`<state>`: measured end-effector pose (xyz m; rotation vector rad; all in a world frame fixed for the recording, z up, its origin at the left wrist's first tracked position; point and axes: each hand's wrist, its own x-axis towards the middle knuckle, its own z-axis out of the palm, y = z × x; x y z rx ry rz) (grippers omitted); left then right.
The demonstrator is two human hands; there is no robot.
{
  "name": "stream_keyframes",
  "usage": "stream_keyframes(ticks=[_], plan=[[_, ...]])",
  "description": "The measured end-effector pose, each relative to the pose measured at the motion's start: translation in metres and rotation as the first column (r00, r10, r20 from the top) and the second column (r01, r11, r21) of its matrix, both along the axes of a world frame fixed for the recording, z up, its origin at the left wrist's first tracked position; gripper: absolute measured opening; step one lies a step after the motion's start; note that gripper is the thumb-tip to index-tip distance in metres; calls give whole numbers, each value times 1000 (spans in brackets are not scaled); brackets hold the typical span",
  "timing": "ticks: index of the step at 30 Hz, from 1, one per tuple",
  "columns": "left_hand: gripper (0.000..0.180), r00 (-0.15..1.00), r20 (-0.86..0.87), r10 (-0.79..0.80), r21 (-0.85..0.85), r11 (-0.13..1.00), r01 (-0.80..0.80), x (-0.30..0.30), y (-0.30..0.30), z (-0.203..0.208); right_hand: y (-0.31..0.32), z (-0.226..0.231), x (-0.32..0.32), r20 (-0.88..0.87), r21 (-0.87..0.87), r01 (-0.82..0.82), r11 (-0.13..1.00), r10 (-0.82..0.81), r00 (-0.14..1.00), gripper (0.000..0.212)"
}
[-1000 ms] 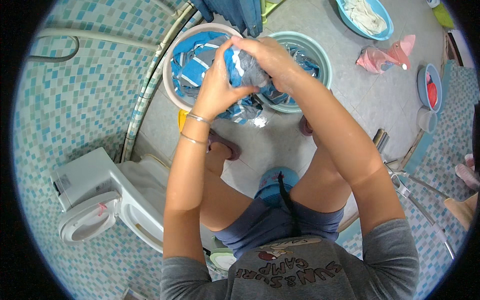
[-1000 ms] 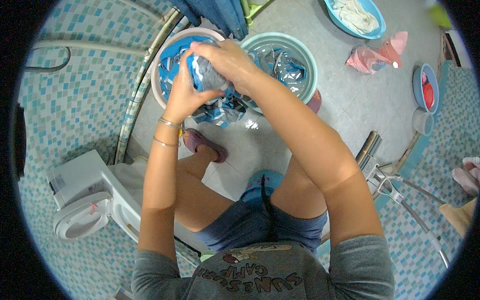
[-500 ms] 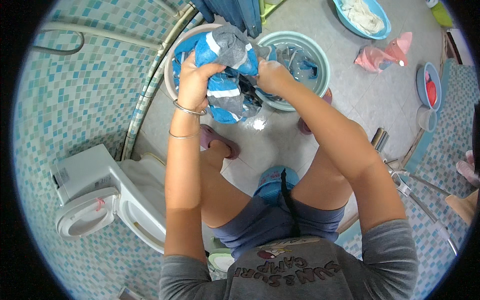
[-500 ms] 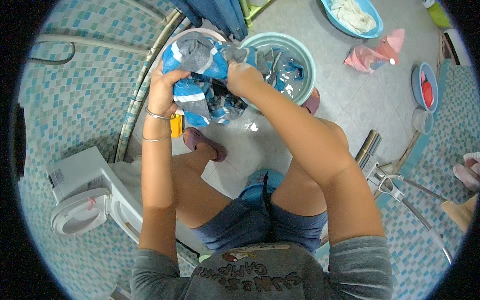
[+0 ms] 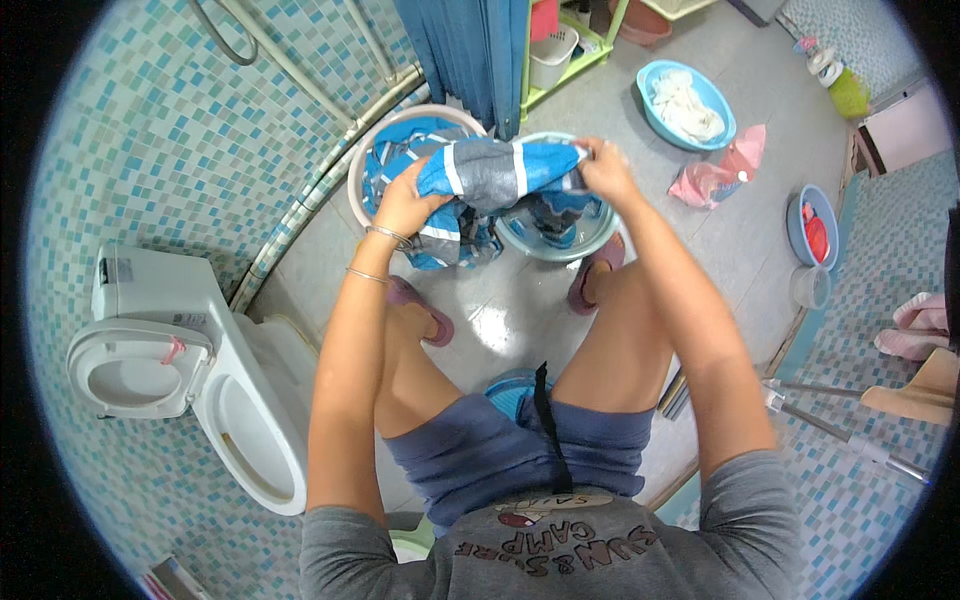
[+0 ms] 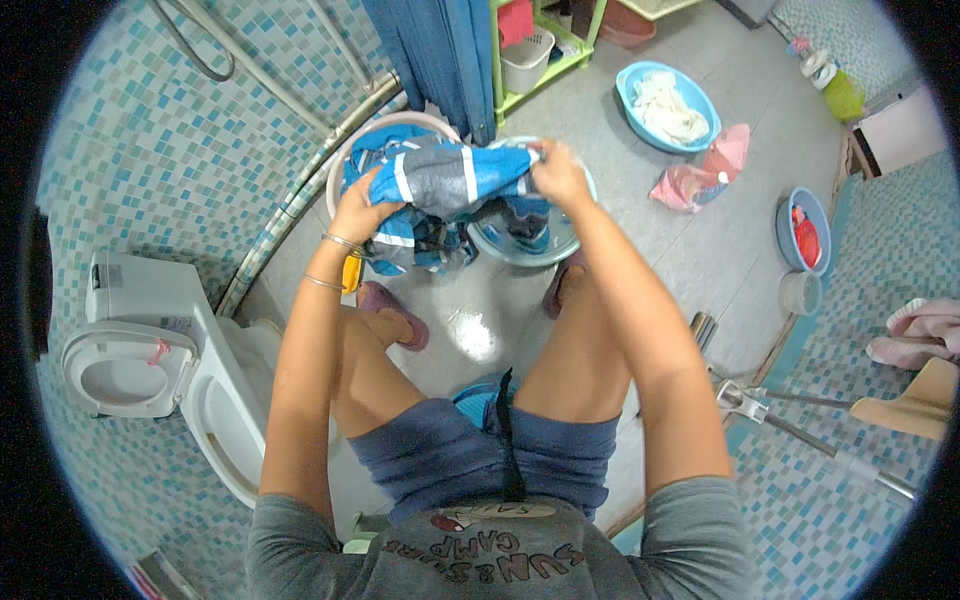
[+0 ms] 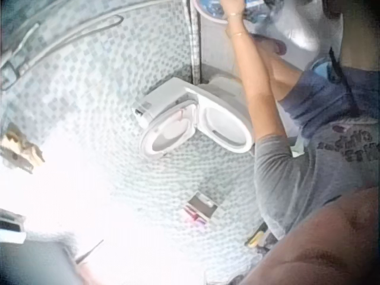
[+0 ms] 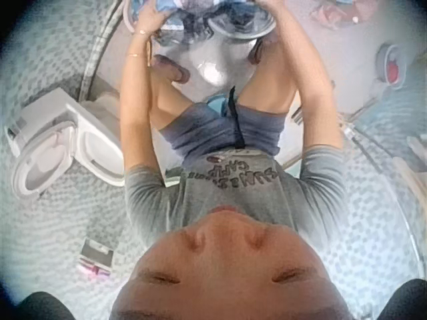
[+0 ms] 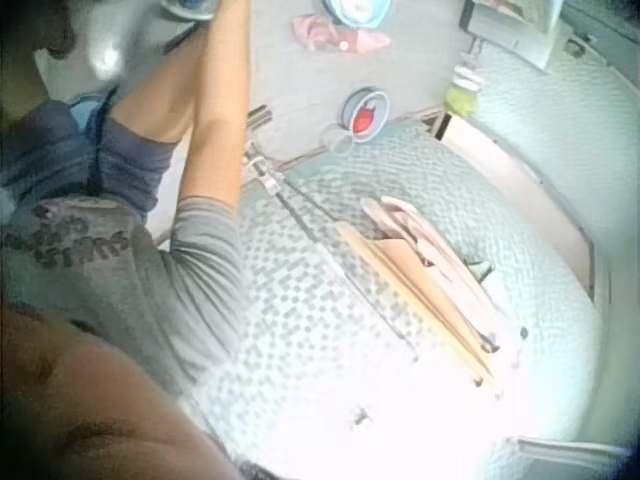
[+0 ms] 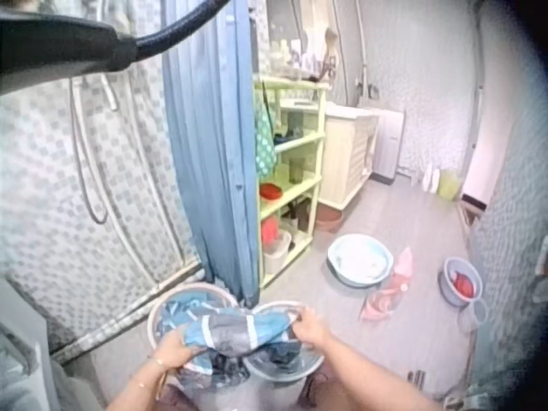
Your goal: The person sits on a small stool in a bathroom and hand-washes a blue and grey patterned cloth in a white basin filled with water. They repeatedly scrub, wring, and rinse the cloth, occasionally applying soap from a yellow container.
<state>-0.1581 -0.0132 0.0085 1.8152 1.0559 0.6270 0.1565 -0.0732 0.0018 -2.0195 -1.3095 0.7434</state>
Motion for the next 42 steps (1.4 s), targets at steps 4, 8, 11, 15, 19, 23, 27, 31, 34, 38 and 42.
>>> stream_keyframes(ticks=[4,8,11,15,19,23,27,31,34,38,42], plan=[[56,961,277,-15,-143,988,57,25,-20,19,-14,-39,-9,-284,-376,97,921,-214,935,47],[52,937,349,-21,-274,954,123,12,-34,4,-46,-5,-53,-760,-554,-44,831,-484,434,71],[58,898,439,-15,-353,916,188,19,-47,-26,-49,-28,-54,-931,-331,87,939,-311,-192,57],[62,951,279,-134,-219,955,199,23,-58,-42,-27,-19,-61,-935,-351,110,930,-342,-92,43],[50,964,244,103,-118,990,-76,58,-55,-46,-12,-78,-55,-860,-502,210,839,-511,-10,22],[52,927,239,288,116,940,-322,77,-41,-53,-8,-98,-84,-854,-511,196,837,-521,-2,31],[44,998,10,67,324,944,-66,120,-73,-30,-9,-113,-81,-923,-253,109,961,-206,-326,36],[28,895,-6,445,184,881,-436,108,-19,-63,-7,-78,-128,-916,-402,278,873,-379,-134,35],[24,916,215,339,223,896,-384,124,-29,-57,-3,-93,-103,-938,-345,324,881,-335,-90,35],[22,995,62,-83,166,984,72,121,-74,-5,7,-89,-62,-948,-314,131,940,-301,-106,33],[17,954,34,299,-166,943,-289,115,-21,-48,-5,-90,-95,-928,-370,236,898,-345,-141,27]])
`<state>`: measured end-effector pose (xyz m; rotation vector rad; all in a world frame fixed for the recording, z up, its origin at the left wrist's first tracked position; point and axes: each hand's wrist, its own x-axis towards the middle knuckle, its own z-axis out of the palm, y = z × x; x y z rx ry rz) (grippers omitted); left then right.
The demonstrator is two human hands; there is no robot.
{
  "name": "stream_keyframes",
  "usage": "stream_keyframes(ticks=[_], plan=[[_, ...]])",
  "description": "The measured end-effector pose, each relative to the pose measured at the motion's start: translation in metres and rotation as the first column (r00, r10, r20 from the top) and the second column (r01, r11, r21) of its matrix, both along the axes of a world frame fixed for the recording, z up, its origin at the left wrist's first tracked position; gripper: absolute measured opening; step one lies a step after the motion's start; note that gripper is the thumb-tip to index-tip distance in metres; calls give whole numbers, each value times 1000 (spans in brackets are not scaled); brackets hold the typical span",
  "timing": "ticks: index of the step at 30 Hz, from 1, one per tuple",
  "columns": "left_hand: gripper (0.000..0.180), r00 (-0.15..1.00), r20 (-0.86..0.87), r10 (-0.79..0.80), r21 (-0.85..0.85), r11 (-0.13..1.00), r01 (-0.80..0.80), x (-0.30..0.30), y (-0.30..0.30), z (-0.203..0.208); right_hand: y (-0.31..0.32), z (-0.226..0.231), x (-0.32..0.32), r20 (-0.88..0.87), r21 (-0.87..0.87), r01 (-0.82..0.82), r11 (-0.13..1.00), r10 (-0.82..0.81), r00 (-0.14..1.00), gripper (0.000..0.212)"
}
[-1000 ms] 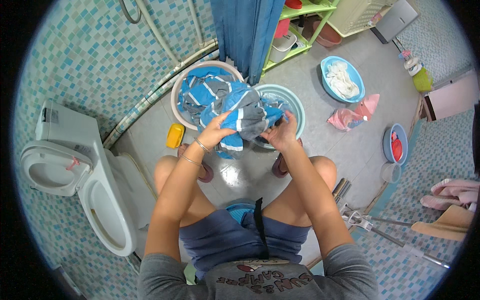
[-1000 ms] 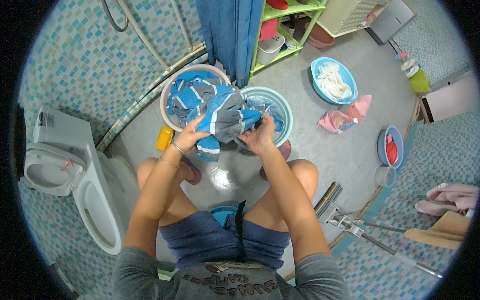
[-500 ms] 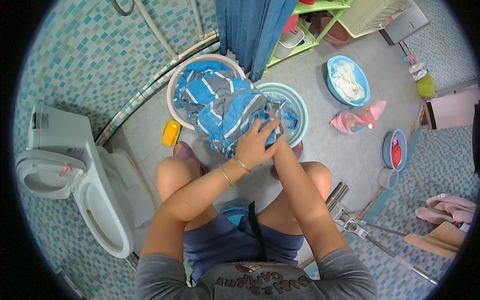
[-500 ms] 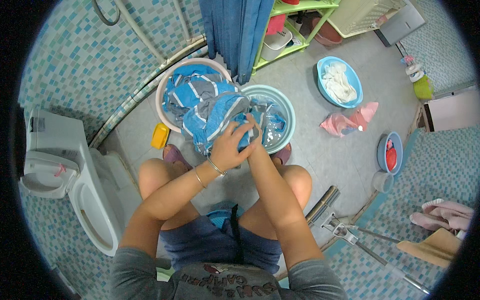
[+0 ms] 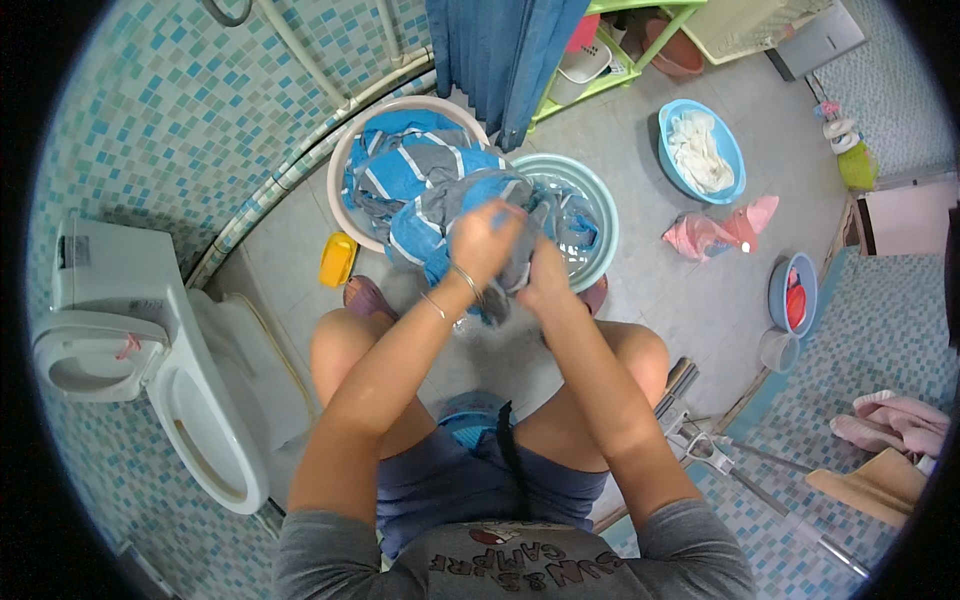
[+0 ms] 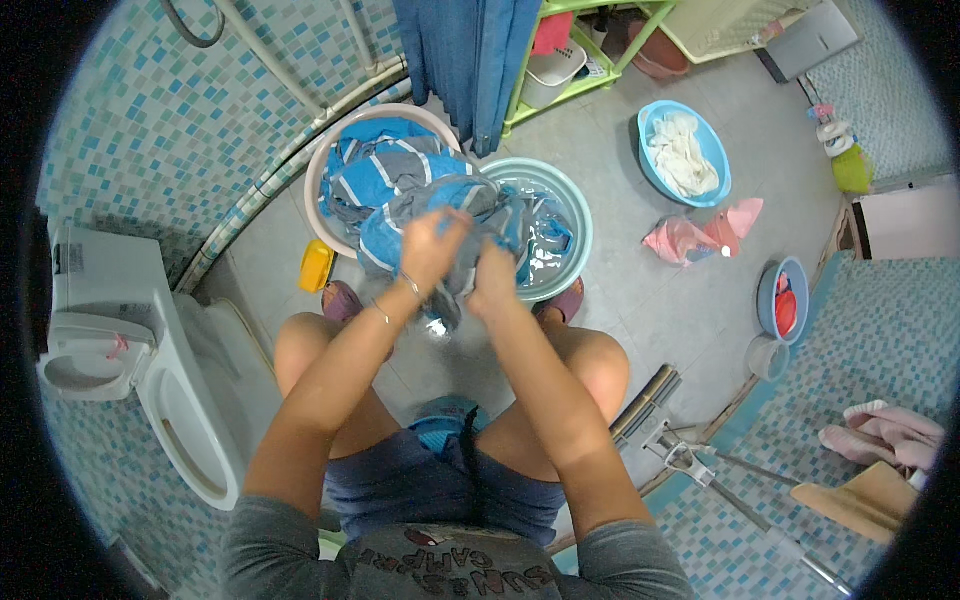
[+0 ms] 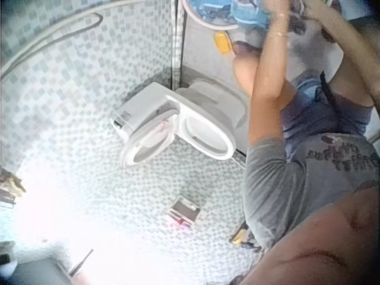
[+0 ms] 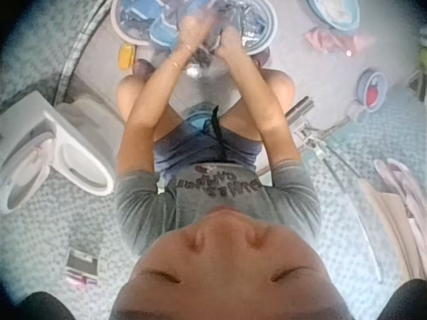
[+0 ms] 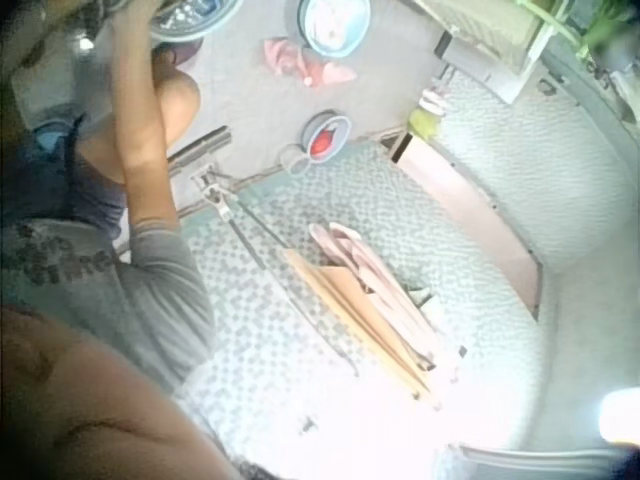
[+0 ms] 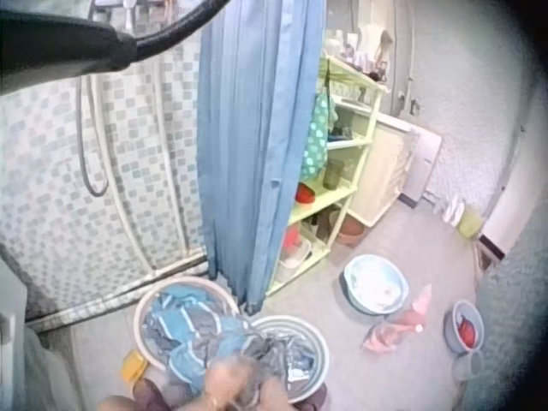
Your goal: The person sits on a small stool in a bathroom and hand-washes a blue and grey patterned cloth in a white basin filled with water. They repeatedly scrub, wring, and rinse the cloth, occasionally applying soap from a yellow container.
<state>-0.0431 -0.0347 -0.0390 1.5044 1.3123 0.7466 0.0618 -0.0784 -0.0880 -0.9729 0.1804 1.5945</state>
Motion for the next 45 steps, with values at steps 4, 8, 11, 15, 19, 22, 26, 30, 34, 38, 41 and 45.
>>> stream_keyframes(ticks=[4,8,11,15,19,22,26,30,34,38,41,45], plan=[[14,983,61,173,429,885,-182,3,-8,-4,2,23,0,24,-42,-38,998,39,999,25],[4,972,-73,-222,526,820,227,16,-70,43,20,-29,39,184,-86,-212,974,225,957,31],[7,980,-98,171,556,826,-89,6,-25,6,1,-8,-8,112,-73,-113,991,121,986,36],[11,983,-38,178,518,845,-133,13,-20,14,-7,-21,0,429,215,-169,962,63,901,36],[15,995,-87,-49,567,819,90,17,-39,9,9,-20,23,168,66,-146,987,133,977,33],[16,958,-109,267,496,850,-181,-7,7,-15,-6,27,-31,116,-109,-17,994,30,993,30],[17,991,-23,135,508,855,-105,8,-26,4,2,11,-5,48,-60,-23,998,26,999,33],[15,966,-8,-257,504,834,226,19,-47,13,5,-85,41,267,72,-147,986,123,956,38],[17,947,-91,309,323,908,-266,-10,10,-13,-7,15,-30,104,-58,-10,998,16,994,37],[13,999,20,35,514,857,-41,25,-44,8,11,-20,38,122,25,-139,990,135,983,32],[12,995,23,-99,517,853,73,29,-55,26,7,-41,41,638,235,-212,948,14,770,31],[18,971,1,241,386,895,-223,4,-6,-7,2,30,-16,2,-7,21,1000,-21,1000,33]])
